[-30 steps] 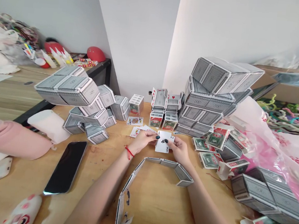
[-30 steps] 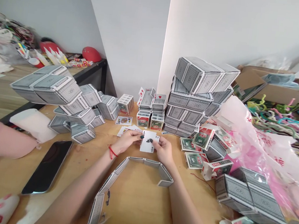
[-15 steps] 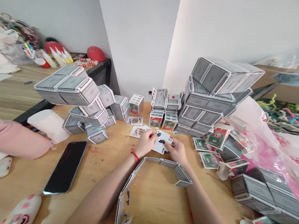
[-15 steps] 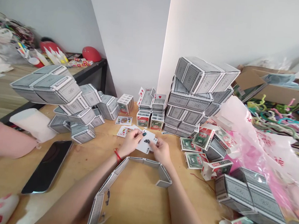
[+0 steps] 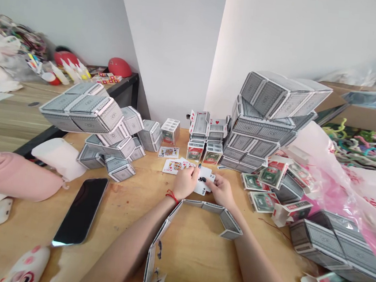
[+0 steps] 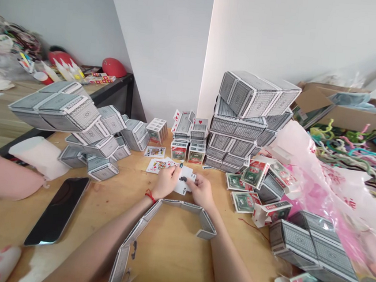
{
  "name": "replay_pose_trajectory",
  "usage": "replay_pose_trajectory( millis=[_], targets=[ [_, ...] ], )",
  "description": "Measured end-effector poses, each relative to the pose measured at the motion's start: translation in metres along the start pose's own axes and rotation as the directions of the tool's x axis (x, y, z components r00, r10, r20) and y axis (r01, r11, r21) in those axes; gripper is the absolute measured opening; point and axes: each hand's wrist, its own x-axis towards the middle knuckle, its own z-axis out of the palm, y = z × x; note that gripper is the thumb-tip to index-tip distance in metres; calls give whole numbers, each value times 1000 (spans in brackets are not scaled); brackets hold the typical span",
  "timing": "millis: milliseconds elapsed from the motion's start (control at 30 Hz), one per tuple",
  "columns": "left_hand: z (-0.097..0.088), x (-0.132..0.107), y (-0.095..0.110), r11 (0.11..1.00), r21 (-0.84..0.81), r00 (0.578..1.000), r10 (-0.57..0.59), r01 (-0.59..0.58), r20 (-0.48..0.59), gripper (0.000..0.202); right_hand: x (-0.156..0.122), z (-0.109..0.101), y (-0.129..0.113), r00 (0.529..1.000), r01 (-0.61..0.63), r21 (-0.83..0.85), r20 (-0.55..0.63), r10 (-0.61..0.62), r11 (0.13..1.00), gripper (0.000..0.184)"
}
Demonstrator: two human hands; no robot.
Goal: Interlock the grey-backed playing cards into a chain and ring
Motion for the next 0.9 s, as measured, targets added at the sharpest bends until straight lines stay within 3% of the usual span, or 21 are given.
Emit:
replay_pose_trajectory(
  millis=[200,433,633,800,900],
  targets=[
    [0,0,5,999,-51,1000,-8,7,-2,45,2,0,3,999,29,49,-45,-27,998,28],
    [-6,-5,4,990,-137,980,49,-22,195,39,5,-6,-2,989,42,108,-148,-26,993,33],
    [-6,-7,4,988,-149,971,-14,50,237,47,4,-6,0,989,28,110,-148,-12,994,32],
    [-9,-7,6,927,-307,923,-92,217,374,45,5,-7,2,988,21,98,-154,-6,995,33],
    [-12,-4,3,896,-386,916,-51,217,397,45,6,-8,3,988,18,106,-155,-1,994,35]
  ],
)
